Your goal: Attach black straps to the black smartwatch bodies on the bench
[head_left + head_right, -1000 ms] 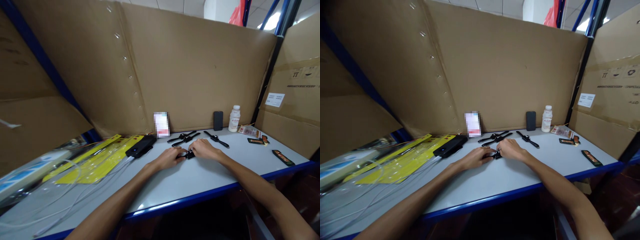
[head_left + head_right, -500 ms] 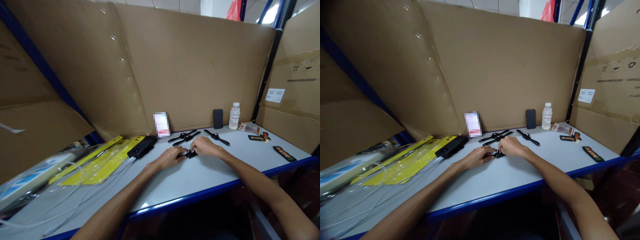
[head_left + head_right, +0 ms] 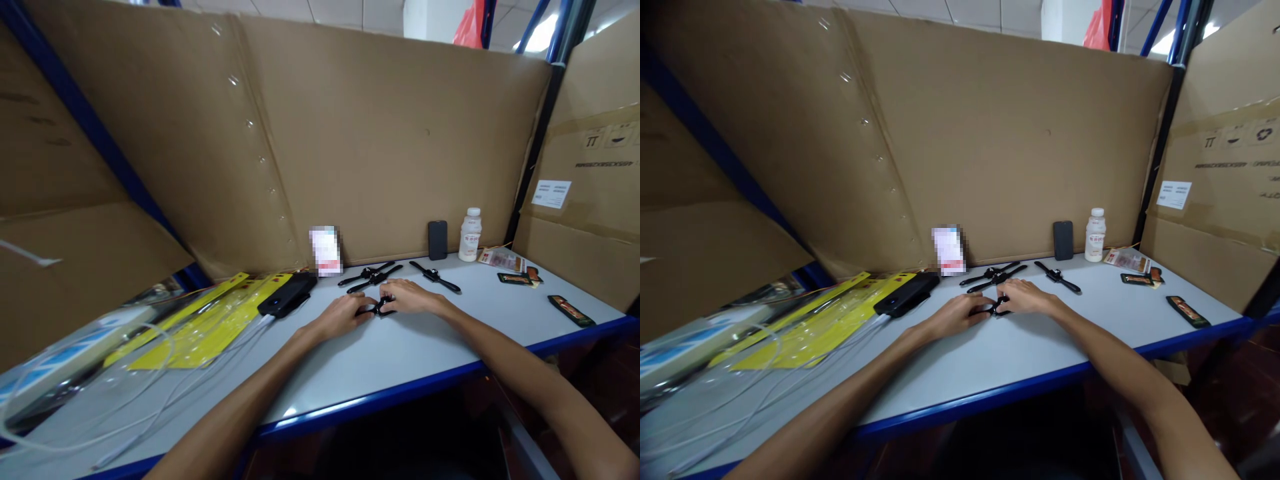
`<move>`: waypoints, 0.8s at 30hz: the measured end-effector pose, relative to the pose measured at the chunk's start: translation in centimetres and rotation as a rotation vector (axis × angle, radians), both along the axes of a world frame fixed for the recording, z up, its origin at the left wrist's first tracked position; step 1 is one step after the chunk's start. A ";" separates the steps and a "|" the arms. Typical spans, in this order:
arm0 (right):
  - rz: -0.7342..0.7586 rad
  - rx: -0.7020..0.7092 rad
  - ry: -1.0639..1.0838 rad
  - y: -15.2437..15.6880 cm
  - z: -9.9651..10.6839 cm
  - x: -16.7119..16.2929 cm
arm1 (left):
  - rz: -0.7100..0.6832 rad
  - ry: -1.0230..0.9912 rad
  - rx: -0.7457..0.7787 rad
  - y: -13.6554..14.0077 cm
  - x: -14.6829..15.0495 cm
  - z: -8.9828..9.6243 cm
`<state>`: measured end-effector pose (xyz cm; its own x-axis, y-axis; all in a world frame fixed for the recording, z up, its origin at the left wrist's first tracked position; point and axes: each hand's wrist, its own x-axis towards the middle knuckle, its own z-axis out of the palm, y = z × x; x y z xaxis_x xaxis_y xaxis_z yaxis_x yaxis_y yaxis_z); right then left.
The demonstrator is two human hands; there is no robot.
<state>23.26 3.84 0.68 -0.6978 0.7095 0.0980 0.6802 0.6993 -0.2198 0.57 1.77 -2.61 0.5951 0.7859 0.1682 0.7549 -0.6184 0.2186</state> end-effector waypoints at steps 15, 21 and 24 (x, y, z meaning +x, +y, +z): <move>-0.382 0.178 0.014 2.4 0.2 1.7 | 0.022 0.018 0.085 0.1 0.3 -0.1; -0.649 0.234 0.047 4.7 2.2 6.1 | 0.066 0.017 0.063 0.3 -0.4 0.0; -0.732 0.216 -0.014 5.3 2.3 8.3 | 0.084 0.034 0.062 -0.1 -0.2 0.2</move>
<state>31.60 9.17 2.98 -0.0589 0.9576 0.2822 0.9885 0.0954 -0.1174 0.40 1.70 -2.43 0.5338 0.8217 0.1995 0.8108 -0.5644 0.1553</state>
